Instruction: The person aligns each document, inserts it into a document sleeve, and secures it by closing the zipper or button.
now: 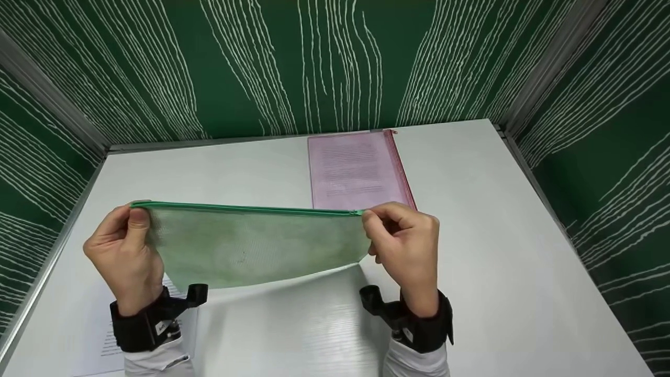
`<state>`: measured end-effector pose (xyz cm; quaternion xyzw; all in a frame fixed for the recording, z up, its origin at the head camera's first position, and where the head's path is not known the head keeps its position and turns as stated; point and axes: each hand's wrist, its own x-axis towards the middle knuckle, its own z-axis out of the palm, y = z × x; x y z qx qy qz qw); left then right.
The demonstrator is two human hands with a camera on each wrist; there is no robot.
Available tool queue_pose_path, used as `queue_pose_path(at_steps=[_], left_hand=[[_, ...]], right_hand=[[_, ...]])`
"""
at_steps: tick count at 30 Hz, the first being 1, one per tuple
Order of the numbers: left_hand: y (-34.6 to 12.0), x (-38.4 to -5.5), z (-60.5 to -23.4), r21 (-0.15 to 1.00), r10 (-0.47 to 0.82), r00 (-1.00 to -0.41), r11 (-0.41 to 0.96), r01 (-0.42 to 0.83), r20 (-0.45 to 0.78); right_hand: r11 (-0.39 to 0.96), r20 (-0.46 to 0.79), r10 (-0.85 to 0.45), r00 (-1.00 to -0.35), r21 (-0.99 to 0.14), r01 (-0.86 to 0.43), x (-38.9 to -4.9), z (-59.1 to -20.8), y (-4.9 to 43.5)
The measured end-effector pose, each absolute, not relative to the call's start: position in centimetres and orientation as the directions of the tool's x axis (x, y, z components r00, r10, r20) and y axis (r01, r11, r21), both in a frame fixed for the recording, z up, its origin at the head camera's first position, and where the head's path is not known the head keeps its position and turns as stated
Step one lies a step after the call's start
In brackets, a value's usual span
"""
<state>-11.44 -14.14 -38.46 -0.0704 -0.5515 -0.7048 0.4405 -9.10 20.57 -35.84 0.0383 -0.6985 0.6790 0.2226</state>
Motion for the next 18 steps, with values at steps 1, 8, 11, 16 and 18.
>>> queue_pose_path(at_steps=[1,8,11,16,18], left_hand=[[-14.15,-11.44,-38.47,0.716,-0.544,-0.602,-0.004,0.698,0.584],[-14.18,-11.45,-38.57,0.720,-0.558,-0.604,-0.017,0.694,0.569],[-14.18,-11.47,-38.56,0.717,-0.556,-0.603,-0.018,0.696,0.572],[-14.21,-11.48,-38.56,0.714,-0.557,-0.599,-0.017,0.700,0.575],[-14.22,-11.47,-38.57,0.714,-0.557,-0.598,-0.013,0.700,0.577]], right_hand=[[0.073,0.362,0.250,-0.898,-0.932,-0.356,-9.11,-35.86,20.63],[0.058,0.346,0.278,-0.896,-0.937,-0.343,-9.04,-35.93,20.86],[0.053,0.342,0.283,-0.896,-0.938,-0.341,-9.04,-35.91,20.92],[0.060,0.341,0.283,-0.897,-0.939,-0.338,-9.05,-35.94,21.08],[0.063,0.338,0.279,-0.899,-0.940,-0.335,-9.05,-35.95,21.15]])
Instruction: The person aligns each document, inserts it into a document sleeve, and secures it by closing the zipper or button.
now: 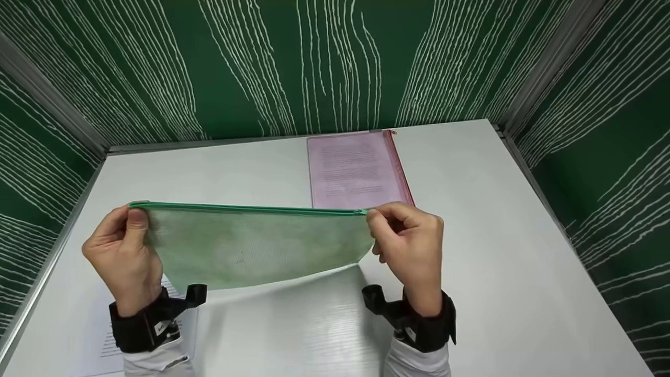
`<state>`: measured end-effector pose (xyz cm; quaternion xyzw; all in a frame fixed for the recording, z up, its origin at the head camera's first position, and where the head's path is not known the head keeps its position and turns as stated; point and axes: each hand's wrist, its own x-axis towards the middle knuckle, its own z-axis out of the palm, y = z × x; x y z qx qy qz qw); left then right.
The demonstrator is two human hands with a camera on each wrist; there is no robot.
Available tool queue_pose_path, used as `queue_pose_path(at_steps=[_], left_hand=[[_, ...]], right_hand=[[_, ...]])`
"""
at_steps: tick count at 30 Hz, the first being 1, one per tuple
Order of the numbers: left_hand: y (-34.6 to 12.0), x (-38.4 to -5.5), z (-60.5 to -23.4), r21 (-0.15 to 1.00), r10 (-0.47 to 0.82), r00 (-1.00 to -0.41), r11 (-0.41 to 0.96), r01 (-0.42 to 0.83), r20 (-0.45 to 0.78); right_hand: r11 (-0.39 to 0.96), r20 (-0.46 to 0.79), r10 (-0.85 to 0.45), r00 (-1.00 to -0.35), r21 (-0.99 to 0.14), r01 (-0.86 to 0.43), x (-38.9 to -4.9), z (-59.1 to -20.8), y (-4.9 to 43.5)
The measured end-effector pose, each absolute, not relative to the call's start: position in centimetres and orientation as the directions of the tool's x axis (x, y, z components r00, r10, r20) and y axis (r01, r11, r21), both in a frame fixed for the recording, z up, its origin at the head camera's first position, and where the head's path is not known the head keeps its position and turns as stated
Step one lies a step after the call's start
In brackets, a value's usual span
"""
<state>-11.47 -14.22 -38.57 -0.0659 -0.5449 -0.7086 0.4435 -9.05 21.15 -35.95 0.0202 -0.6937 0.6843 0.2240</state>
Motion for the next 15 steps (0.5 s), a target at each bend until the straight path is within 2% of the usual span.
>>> queue_pose_path(at_steps=[12,15], left_hand=[[-14.21,-11.53,-38.61,0.715,-0.560,-0.598,-0.013,0.699,0.574],[-14.22,-11.54,-38.63,0.713,-0.559,-0.599,-0.020,0.701,0.573]], right_hand=[[0.074,0.339,0.267,-0.902,-0.940,-0.332,-8.94,-35.74,21.57],[0.041,0.323,0.274,-0.906,-0.945,-0.324,-8.99,-35.74,21.72]])
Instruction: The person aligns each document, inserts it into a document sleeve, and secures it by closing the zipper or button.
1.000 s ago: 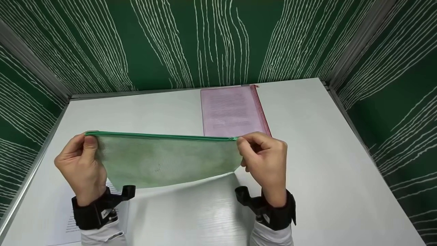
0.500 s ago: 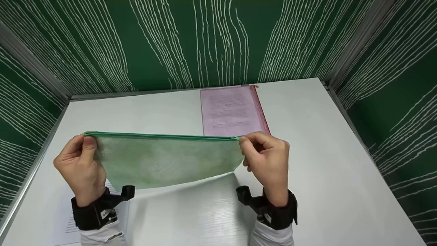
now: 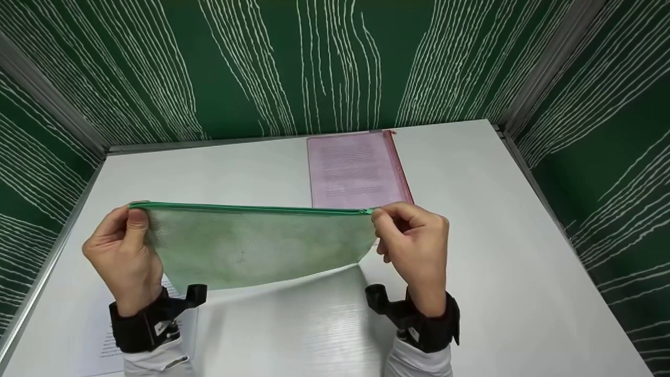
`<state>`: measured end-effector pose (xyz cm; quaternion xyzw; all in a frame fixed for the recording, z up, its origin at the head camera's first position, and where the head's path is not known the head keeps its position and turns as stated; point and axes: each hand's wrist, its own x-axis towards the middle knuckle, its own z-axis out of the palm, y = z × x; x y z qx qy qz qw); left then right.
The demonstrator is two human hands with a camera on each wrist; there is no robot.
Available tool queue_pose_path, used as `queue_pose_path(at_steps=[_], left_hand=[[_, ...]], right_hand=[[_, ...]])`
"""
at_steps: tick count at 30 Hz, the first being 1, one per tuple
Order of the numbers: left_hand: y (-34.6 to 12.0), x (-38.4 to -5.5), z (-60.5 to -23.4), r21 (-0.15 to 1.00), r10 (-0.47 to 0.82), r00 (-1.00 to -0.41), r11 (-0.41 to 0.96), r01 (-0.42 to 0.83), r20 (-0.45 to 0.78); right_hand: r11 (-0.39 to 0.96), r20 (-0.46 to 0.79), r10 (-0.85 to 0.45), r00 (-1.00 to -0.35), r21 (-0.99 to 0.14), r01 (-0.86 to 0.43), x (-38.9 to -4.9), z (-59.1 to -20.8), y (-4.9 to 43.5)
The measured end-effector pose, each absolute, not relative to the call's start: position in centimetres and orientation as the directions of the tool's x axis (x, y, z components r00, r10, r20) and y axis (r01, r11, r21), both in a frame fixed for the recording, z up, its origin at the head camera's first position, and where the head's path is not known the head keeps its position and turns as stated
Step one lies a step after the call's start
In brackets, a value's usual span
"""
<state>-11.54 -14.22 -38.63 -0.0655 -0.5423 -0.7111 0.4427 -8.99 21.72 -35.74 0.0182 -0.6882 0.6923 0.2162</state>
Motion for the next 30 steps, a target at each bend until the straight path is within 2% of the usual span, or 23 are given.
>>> queue_pose_path(at_steps=[30], left_hand=[[-14.37,-11.50,-38.69,0.708,-0.566,-0.595,-0.027,0.706,0.571]], right_hand=[[0.004,0.294,0.353,-0.888,-0.950,-0.312,-9.13,-35.77,22.58]])
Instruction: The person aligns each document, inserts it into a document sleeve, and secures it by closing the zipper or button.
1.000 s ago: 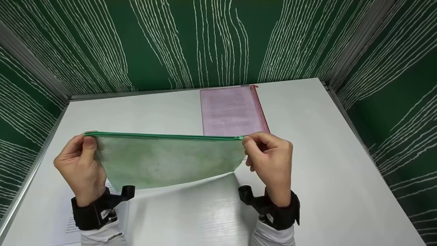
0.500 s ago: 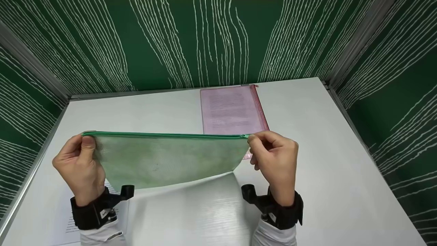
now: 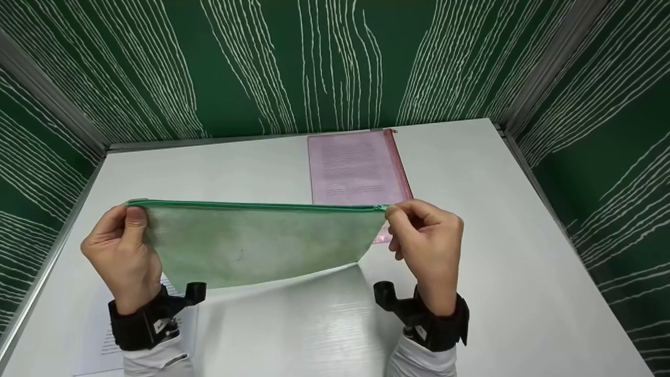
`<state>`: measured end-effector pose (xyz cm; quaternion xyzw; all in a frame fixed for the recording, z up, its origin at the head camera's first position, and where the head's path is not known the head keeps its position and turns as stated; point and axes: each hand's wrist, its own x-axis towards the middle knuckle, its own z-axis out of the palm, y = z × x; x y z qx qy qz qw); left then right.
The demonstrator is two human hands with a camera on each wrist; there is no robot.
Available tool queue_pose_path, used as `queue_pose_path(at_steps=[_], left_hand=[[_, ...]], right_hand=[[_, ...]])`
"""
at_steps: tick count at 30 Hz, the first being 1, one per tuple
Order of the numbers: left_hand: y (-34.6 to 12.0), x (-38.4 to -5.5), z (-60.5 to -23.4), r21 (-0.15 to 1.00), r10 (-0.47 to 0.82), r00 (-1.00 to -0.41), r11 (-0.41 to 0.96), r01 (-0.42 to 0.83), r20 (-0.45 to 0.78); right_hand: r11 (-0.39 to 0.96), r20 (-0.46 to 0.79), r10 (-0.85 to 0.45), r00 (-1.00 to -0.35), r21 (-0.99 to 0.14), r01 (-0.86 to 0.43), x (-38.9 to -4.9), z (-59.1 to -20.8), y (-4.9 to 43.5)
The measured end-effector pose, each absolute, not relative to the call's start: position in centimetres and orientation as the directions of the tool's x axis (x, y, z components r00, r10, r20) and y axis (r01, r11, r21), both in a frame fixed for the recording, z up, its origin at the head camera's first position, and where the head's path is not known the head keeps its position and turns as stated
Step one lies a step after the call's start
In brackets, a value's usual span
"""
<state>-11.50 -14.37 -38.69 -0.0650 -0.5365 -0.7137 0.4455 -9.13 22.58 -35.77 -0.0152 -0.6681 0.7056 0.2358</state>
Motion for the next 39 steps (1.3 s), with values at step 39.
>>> queue_pose_path(at_steps=[39], left_hand=[[-14.6,-11.6,-38.8,0.710,-0.587,-0.588,-0.030,0.704,0.557]], right_hand=[[-0.036,0.252,0.416,-0.874,-0.956,-0.292,-9.1,-35.9,23.7]])
